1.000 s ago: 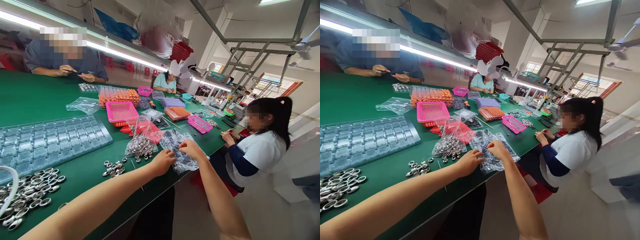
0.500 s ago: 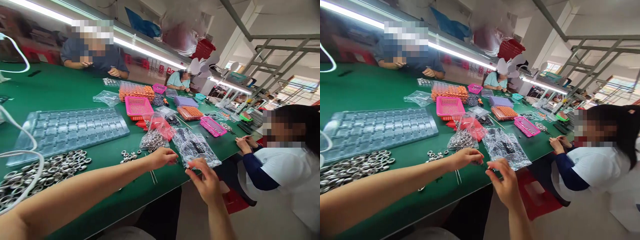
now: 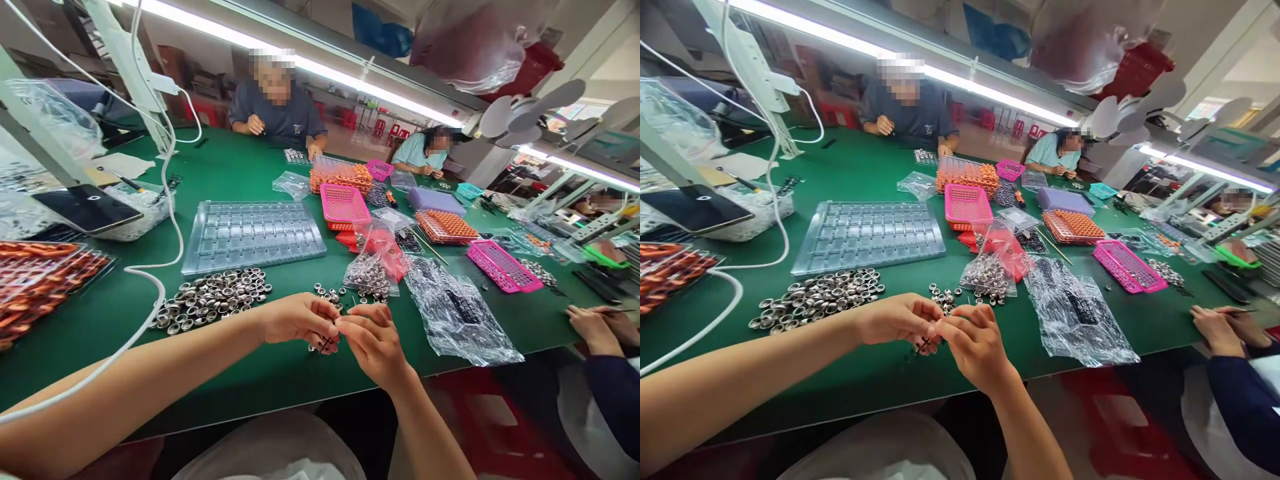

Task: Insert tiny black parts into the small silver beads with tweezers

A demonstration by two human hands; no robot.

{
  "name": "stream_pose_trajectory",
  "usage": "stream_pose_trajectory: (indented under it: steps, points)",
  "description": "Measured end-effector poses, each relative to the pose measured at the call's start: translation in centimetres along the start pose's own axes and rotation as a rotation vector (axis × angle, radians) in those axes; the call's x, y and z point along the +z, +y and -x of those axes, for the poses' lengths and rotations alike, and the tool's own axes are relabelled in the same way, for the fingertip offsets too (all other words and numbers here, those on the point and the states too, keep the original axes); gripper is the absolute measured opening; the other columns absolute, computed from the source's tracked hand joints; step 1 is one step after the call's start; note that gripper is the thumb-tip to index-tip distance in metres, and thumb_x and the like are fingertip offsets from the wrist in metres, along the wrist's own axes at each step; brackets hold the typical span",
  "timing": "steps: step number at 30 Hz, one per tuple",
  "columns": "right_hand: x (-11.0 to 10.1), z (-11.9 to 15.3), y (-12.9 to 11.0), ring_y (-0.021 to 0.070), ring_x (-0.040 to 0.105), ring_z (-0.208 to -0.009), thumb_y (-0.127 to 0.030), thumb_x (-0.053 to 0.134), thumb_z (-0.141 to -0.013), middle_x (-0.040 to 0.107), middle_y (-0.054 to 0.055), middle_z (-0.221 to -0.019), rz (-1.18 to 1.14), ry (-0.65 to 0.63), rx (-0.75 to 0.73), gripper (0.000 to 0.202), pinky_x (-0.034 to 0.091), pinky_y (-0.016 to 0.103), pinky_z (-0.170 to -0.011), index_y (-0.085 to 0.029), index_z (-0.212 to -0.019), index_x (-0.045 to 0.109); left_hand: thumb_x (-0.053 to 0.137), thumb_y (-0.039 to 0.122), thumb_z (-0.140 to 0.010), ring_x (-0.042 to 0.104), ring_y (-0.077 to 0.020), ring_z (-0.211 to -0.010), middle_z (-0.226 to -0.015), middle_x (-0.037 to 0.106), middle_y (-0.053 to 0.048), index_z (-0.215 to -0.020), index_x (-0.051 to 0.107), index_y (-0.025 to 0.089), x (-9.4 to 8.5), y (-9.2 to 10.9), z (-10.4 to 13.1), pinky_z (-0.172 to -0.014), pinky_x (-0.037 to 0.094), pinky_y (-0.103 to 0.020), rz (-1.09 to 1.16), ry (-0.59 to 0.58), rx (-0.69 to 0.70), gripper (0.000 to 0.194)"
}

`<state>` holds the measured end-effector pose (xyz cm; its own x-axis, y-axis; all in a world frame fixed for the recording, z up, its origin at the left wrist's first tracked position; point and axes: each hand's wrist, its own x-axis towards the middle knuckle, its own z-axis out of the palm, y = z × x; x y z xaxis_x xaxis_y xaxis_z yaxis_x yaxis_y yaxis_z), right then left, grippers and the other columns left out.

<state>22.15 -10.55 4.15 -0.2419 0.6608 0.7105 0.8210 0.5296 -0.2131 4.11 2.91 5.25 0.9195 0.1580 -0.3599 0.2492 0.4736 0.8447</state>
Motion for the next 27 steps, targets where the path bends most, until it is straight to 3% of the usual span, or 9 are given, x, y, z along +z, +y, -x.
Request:
stream_pose_trajectory:
  steps: [2, 4, 8, 11, 17, 27]
  points:
    - [0.5, -0.5, -0.2, 0.0186, 0.071, -0.108, -0.006, 0.062, -0.092, 0.08, 0.0, -0.109, -0.029, 0.005, 0.042, 0.049, 0.049, 0.037, -0.094, -0.036, -0.131, 0.062, 0.094, 0.036, -0.06, 0.072, -0.0166, -0.074, -0.078, 0.073, 0.0, -0.09, 0.068, 0.016, -0.4, -0.7, 0.6, -0.077, 0.057, -0.031, 0.01, 0.087, 0.029, 0.044]
    - [0.6, -0.5, -0.5, 0.0209, 0.07, -0.111, -0.01, 0.061, -0.093, 0.077, 0.003, -0.116, -0.091, 0.048, 0.185, 0.043, 0.051, 0.04, -0.098, -0.034, -0.128, 0.064, 0.092, 0.036, -0.061, 0.07, -0.0144, -0.069, -0.075, 0.071, 0.002, -0.094, 0.067, 0.016, -0.4, -1.4, 0.9, -0.073, 0.056, -0.029, 0.01, 0.165, 0.055, 0.046]
    - [0.9, 0.6, -1.1, 0.0206, 0.071, -0.092, -0.032, 0.064, -0.094, 0.076, 0.006, -0.108, -0.335, 0.113, 0.778, 0.017, 0.057, 0.034, -0.08, -0.027, -0.109, 0.071, 0.089, 0.035, -0.061, 0.066, -0.0125, -0.063, -0.07, 0.07, 0.004, -0.095, 0.065, 0.016, 0.4, -2.3, 0.9, -0.066, 0.053, -0.026, -0.018, 0.242, 0.093, 0.046]
    - [1.6, 1.3, -1.7, 0.0187, 0.068, -0.08, -0.047, 0.068, -0.09, 0.074, 0.005, -0.091, -0.558, 0.071, 1.041, 0.027, 0.055, 0.03, -0.07, -0.023, -0.101, 0.072, 0.085, 0.034, -0.063, 0.064, -0.012, -0.062, -0.069, 0.069, 0.004, -0.092, 0.065, 0.016, 1.1, -2.6, 0.6, -0.064, 0.051, -0.025, -0.052, 0.242, 0.116, 0.04]
    - [2.6, 1.6, -1.7, 0.014, 0.057, -0.067, -0.05, 0.072, -0.085, 0.066, 0.001, -0.076, -0.706, 0.148, 1.183, 0.03, 0.047, 0.027, -0.063, -0.021, -0.092, 0.07, 0.081, 0.033, -0.065, 0.063, -0.0139, -0.066, -0.071, 0.068, 0.004, -0.09, 0.064, 0.017, 2.0, -3.4, 0.4, -0.064, 0.051, -0.026, -0.101, 0.217, 0.112, 0.034]
    - [3.2, 1.6, -1.8, 0.0098, 0.047, -0.06, -0.047, 0.074, -0.084, 0.057, -0.003, -0.065, -0.92, 0.141, 1.229, 0.03, 0.036, 0.023, -0.056, -0.02, -0.078, 0.064, 0.08, 0.038, -0.066, 0.064, -0.0142, -0.065, -0.072, 0.067, 0.004, -0.091, 0.066, 0.015, 1.9, -4.1, 0.6, -0.063, 0.051, -0.027, -0.051, 0.221, 0.086, 0.037]
